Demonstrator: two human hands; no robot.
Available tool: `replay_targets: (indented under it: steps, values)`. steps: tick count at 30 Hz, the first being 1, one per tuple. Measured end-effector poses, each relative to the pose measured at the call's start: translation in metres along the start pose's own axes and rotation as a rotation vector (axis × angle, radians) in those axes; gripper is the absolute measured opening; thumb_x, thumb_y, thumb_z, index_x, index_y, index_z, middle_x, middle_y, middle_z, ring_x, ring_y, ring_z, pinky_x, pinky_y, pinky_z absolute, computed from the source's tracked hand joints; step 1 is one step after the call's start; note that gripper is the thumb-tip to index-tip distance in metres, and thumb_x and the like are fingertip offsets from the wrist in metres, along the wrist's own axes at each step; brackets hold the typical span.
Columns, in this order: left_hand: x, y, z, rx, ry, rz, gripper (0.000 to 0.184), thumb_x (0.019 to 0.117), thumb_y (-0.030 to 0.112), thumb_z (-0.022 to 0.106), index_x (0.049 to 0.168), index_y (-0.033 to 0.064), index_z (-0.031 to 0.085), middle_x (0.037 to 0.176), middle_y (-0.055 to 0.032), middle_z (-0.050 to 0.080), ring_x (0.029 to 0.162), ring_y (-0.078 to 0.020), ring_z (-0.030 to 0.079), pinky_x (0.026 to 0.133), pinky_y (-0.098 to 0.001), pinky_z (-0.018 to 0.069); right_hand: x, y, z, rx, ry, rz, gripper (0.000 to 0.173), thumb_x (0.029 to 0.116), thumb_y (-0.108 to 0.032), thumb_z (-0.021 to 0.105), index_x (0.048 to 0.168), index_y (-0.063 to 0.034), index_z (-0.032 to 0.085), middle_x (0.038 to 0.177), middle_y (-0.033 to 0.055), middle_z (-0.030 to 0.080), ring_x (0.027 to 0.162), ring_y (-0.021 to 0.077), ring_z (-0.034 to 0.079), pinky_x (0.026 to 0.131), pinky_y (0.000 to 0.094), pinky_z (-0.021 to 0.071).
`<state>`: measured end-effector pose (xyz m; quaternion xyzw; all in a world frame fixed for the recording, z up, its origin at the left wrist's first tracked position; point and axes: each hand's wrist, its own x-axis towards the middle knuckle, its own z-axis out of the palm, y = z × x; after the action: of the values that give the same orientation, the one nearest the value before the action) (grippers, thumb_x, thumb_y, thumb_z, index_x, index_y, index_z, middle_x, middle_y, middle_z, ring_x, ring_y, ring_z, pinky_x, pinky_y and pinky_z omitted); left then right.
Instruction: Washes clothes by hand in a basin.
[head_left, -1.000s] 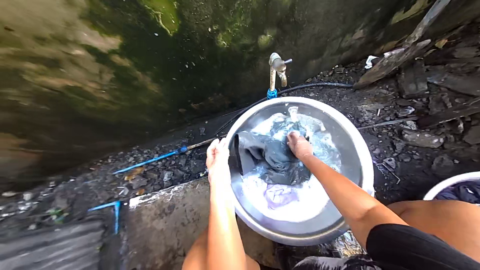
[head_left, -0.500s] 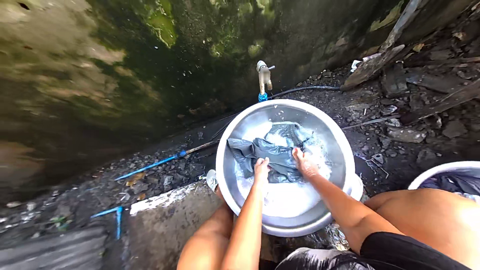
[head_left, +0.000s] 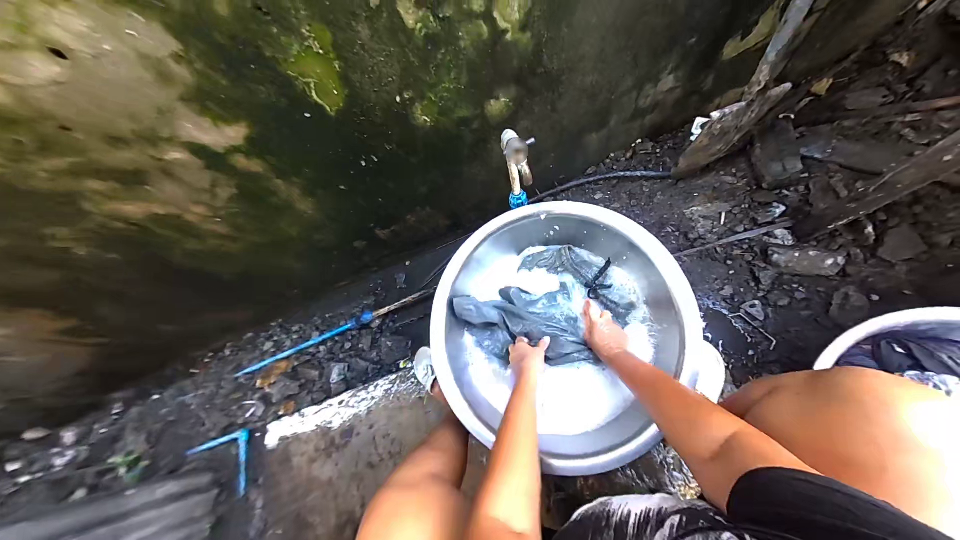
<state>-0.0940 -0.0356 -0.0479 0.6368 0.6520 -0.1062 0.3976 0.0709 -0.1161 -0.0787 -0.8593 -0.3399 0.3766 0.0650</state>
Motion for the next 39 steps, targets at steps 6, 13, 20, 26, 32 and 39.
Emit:
replay_targets:
  steps: [6,13,20,26,32,39]
  values:
    - [-0.01,0.009,-0.025,-0.525,0.04,0.237,0.036,0.1052,0.018,0.057,0.128,-0.0097,0.055,0.131,-0.0301,0.056,0.124,-0.0357,0.054,0.106,-0.0502,0.0436,0.014,0.002,-0.022,0.22,0.069,-0.04,0.069,0.0977,-0.027,0.063,0.159,-0.015,0.035,0.149,0.0282,0.049,0.123,0.0458,0.062,0.098,0.0619,0.0527]
    - [-0.05,0.072,-0.116,-0.781,0.107,0.432,0.025,0.0956,0.008,0.069,0.116,-0.0025,0.059,0.112,-0.0167,0.063,0.103,-0.0217,0.061,0.091,-0.0423,0.053,0.023,-0.013,-0.031,0.155,0.091,-0.076,0.067,0.0991,-0.028,0.058,0.161,-0.0207,0.033,0.151,0.0269,0.046,0.118,0.0453,0.064,0.094,0.0599,0.0538]
    - [0.012,0.029,-0.154,-1.011,0.464,0.297,0.025,0.1052,0.014,0.057,0.124,-0.0023,0.057,0.087,-0.0073,0.06,0.069,-0.0113,0.056,0.067,-0.0269,0.0515,0.026,-0.001,-0.051,0.265,0.243,0.084,0.057,0.1016,-0.022,0.054,0.156,-0.0148,0.041,0.149,0.0288,0.048,0.116,0.0469,0.065,0.094,0.0623,0.0532]
    - [0.032,-0.031,-0.008,-0.623,0.126,-0.119,0.051,0.1004,0.033,0.068,0.132,-0.0054,0.058,0.118,-0.025,0.064,0.096,-0.0289,0.062,0.084,-0.0457,0.0532,0.011,-0.05,-0.025,0.222,0.132,-0.147,0.061,0.1025,-0.036,0.054,0.159,-0.0186,0.038,0.151,0.0266,0.048,0.116,0.045,0.065,0.095,0.0606,0.0535]
    - [-0.013,0.001,-0.072,-0.877,0.155,0.111,0.029,0.0976,0.005,0.065,0.125,-0.0027,0.056,0.094,-0.0109,0.062,0.067,-0.0101,0.054,0.058,-0.0265,0.0461,0.019,-0.009,-0.009,0.137,0.069,-0.1,0.064,0.1021,-0.033,0.052,0.162,-0.0169,0.034,0.146,0.0279,0.053,0.12,0.0474,0.063,0.096,0.0638,0.0522]
    - [-0.046,-0.068,-0.116,-0.5,-0.117,0.089,0.045,0.0864,0.0,0.073,0.129,-0.0049,0.059,0.117,-0.0202,0.067,0.104,-0.0255,0.066,0.091,-0.0439,0.0558,0.014,-0.022,-0.021,0.171,0.099,-0.006,0.062,0.0997,-0.03,0.055,0.159,-0.0228,0.039,0.149,0.027,0.05,0.117,0.0474,0.064,0.093,0.0641,0.0525]
